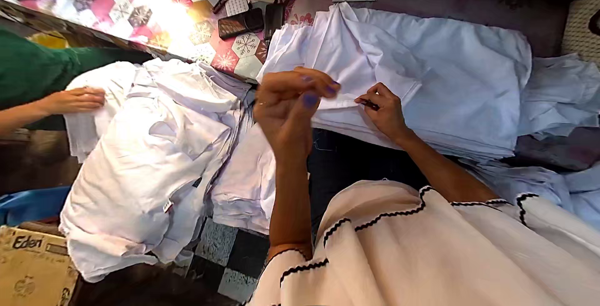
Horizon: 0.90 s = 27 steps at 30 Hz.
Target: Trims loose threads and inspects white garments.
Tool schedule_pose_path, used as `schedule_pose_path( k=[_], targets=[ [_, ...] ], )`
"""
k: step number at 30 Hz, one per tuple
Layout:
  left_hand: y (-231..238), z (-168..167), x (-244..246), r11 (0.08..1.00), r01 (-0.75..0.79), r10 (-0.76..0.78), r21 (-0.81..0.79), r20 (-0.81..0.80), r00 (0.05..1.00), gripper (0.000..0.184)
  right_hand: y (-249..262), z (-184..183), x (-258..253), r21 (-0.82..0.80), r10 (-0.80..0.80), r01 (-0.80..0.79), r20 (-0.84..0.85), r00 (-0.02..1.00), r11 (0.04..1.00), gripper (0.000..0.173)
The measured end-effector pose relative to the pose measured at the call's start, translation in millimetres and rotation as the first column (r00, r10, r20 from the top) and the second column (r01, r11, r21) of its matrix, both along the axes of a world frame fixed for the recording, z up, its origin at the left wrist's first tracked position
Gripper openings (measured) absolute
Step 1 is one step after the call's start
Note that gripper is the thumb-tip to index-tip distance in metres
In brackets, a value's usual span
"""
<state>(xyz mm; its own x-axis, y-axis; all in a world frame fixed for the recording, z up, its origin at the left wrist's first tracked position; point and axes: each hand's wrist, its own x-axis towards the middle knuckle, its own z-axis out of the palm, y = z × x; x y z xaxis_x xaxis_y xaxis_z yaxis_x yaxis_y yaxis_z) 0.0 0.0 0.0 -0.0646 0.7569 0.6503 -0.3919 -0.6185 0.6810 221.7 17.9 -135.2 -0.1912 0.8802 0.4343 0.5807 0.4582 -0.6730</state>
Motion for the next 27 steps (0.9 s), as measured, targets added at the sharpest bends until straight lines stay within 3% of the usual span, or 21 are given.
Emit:
schedule_pose_path(
  k=[1,2,3,4,6,8,9,11,13,14,15,18,19,21,23,26,27],
  targets=[
    [13.0,-31.3,-2.5,0.980,-0.172,0.142,-0.099,-0.256,0.956,0.008,-2.7,-2.4,1.8,0.028,0.018,-0.018,0.007,1.000,0.999,0.017],
    [22.2,-60.3,-0.4,0.934,-0.318,0.187,-0.165,-0.534,0.825,0.016,-2.9,-5.2,2.1,0.035,0.027,-0.028,0.021,0.999,0.999,0.020],
    [27.5,-86.9,5.9,0.894,-0.401,0.130,-0.202,-0.739,0.661,0.026,-2.1,-8.5,1.5,0.032,0.035,-0.036,0.042,0.999,0.999,0.020],
    [29.3,-112.1,13.6,0.871,-0.435,0.050,-0.226,-0.842,0.537,0.035,0.0,-12.8,-0.2,0.033,0.042,-0.044,0.063,0.997,0.998,0.021],
    [33.5,-162.1,22.8,0.855,-0.494,0.081,-0.157,-0.901,0.426,0.040,5.8,-22.4,-4.7,0.039,0.061,-0.066,0.130,0.990,0.997,0.021],
    [31.6,-197.6,17.0,0.846,-0.531,0.214,-0.042,-0.886,0.411,0.016,8.0,-30.6,-6.0,0.016,0.076,-0.081,0.201,0.977,0.997,0.023],
    [27.8,-205.3,9.3,0.852,-0.518,0.185,-0.075,-0.883,0.432,0.011,7.6,-33.4,-4.8,0.005,0.080,-0.083,0.221,0.972,0.997,0.023],
    [14.1,-196.7,-13.9,0.847,-0.446,-0.079,-0.289,-0.898,0.432,0.012,7.4,-35.1,-1.4,-0.004,0.078,-0.079,0.224,0.971,0.997,0.025],
    [6.9,-168.4,-33.6,0.757,-0.406,-0.412,-0.512,-0.856,0.312,0.018,9.4,-34.5,-1.8,-0.012,0.070,-0.069,0.204,0.976,0.998,0.026],
    [4.8,-156.5,-35.4,0.728,-0.421,-0.468,-0.541,-0.841,0.270,0.020,9.4,-35.0,-3.2,-0.010,0.066,-0.065,0.205,0.977,0.998,0.025],
    [4.2,-147.6,-31.7,0.725,-0.454,-0.442,-0.518,-0.856,0.270,0.023,10.1,-35.9,-5.6,-0.003,0.065,-0.066,0.210,0.976,0.998,0.025],
    [16.3,-151.0,-5.3,0.771,-0.542,-0.162,-0.334,-0.926,0.340,0.043,12.3,-38.7,-15.5,0.002,0.074,-0.076,0.209,0.975,0.997,0.026],
    [21.7,-164.2,3.1,0.780,-0.559,-0.089,-0.282,-0.934,0.347,0.041,12.3,-38.6,-16.3,-0.006,0.076,-0.077,0.201,0.977,0.997,0.027],
    [23.9,-189.8,9.0,0.783,-0.583,-0.001,-0.215,-0.939,0.345,0.018,10.5,-36.6,-11.8,-0.027,0.083,-0.080,0.181,0.980,0.996,0.026],
    [16.8,-192.1,-2.4,0.768,-0.588,-0.058,-0.253,-0.942,0.330,0.016,7.9,-29.7,-3.2,-0.038,0.080,-0.075,0.180,0.980,0.996,0.026],
    [-2.9,-149.1,-20.9,0.612,-0.672,-0.430,-0.418,-0.888,0.161,0.023,-0.7,-20.2,5.9,-0.061,0.074,-0.063,0.204,0.976,0.996,0.026],
    [-7.6,-134.8,-19.5,0.581,-0.695,-0.469,-0.424,-0.872,0.140,0.025,-1.5,-19.3,5.6,-0.071,0.080,-0.066,0.209,0.975,0.995,0.026]
  ],
)
